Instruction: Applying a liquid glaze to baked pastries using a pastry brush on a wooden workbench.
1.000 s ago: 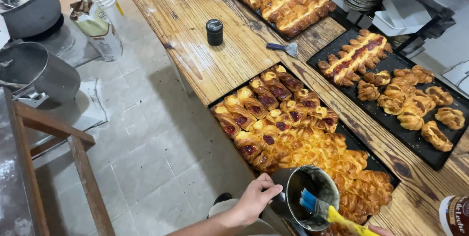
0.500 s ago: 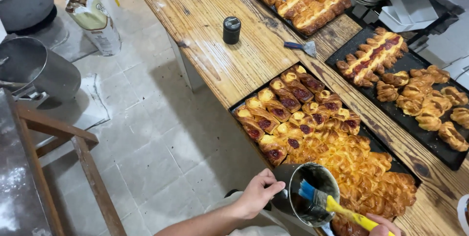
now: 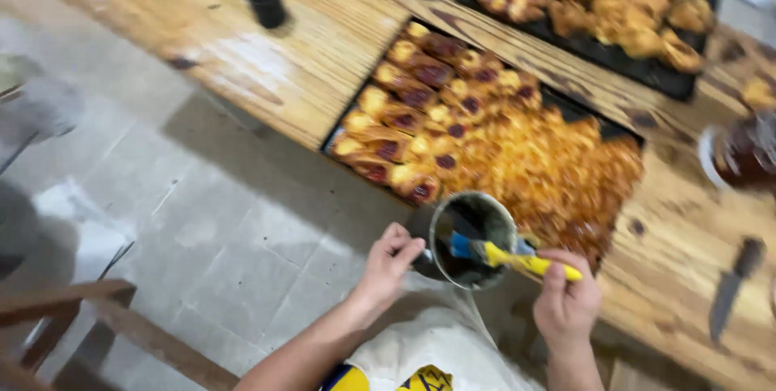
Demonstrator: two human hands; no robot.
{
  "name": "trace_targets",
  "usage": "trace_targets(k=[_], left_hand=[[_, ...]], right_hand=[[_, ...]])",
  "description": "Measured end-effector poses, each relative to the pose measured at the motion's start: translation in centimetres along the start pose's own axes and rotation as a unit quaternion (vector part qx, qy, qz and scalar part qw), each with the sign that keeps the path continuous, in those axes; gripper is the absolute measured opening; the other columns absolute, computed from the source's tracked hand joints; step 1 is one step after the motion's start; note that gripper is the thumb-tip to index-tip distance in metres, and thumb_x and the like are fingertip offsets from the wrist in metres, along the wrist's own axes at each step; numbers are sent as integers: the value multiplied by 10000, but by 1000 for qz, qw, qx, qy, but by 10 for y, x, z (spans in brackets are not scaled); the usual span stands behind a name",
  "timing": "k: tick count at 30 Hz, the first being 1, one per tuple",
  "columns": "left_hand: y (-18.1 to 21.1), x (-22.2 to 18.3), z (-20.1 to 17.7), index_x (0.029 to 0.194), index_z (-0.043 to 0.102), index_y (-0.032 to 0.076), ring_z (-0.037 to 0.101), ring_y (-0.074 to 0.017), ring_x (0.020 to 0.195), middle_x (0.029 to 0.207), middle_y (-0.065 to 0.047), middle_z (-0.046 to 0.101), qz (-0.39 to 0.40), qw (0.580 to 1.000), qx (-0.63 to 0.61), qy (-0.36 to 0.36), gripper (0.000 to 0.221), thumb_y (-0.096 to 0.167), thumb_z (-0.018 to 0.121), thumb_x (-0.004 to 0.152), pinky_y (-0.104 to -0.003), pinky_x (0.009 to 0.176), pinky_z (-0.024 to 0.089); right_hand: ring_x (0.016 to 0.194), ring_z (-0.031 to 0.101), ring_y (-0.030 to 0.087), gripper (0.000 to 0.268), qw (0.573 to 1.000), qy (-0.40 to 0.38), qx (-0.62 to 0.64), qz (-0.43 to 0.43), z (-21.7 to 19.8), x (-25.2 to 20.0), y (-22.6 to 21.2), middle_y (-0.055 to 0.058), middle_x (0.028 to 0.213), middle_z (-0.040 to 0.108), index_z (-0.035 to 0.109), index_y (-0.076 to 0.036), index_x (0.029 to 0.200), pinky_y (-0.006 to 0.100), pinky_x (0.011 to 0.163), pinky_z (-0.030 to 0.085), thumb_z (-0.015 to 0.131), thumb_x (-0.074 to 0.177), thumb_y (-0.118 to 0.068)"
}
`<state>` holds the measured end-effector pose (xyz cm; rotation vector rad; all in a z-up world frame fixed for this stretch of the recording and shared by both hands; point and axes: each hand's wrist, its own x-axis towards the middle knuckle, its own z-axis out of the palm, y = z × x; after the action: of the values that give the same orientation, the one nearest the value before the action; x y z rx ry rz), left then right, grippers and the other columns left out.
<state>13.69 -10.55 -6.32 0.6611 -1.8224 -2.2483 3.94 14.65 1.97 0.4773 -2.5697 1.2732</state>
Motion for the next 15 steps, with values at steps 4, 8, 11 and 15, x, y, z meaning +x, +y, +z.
trace_targets(k=[4, 8, 11, 15], left_hand=[[-15, -1, -16, 687, 671, 82, 456, -135, 904, 892, -38, 436, 44, 996, -64, -35, 282, 144, 675, 963, -259, 788, 406], [-18, 7, -27, 778, 714, 70, 444, -120, 948, 975, -50, 445, 38, 992, -113, -49, 229, 101, 619, 984, -244, 891, 376], [2, 10, -21, 866, 733, 124, 426, -95, 945, 979, -38, 422, 12, 989, -116, -89, 201, 100, 595, 1010, -231, 906, 392], [9, 14, -11, 869, 731, 97, 433, -95, 957, 990, -35, 407, 7, 988, -107, -107, 203, 103, 588, 1012, -226, 909, 401]], right_hand=[[698, 686, 277, 348, 998, 46, 22, -30, 1, -7, -35, 68, 860, 749, 762, -137, 1005, 367, 658, 548, 483, 1056, -339], [761, 715, 298, 275, 994, 95, 18, -43, 11, -10, -58, 42, 903, 763, 749, -114, 1023, 386, 733, 594, 542, 1039, -294], [651, 664, 316, 220, 991, 123, -2, -55, 15, -4, -62, 61, 787, 711, 732, -106, 1021, 393, 677, 593, 580, 1042, -263], [632, 658, 301, 233, 989, 147, 8, -29, 13, -10, -54, 40, 767, 699, 726, -120, 1009, 392, 654, 586, 568, 1043, -287]])
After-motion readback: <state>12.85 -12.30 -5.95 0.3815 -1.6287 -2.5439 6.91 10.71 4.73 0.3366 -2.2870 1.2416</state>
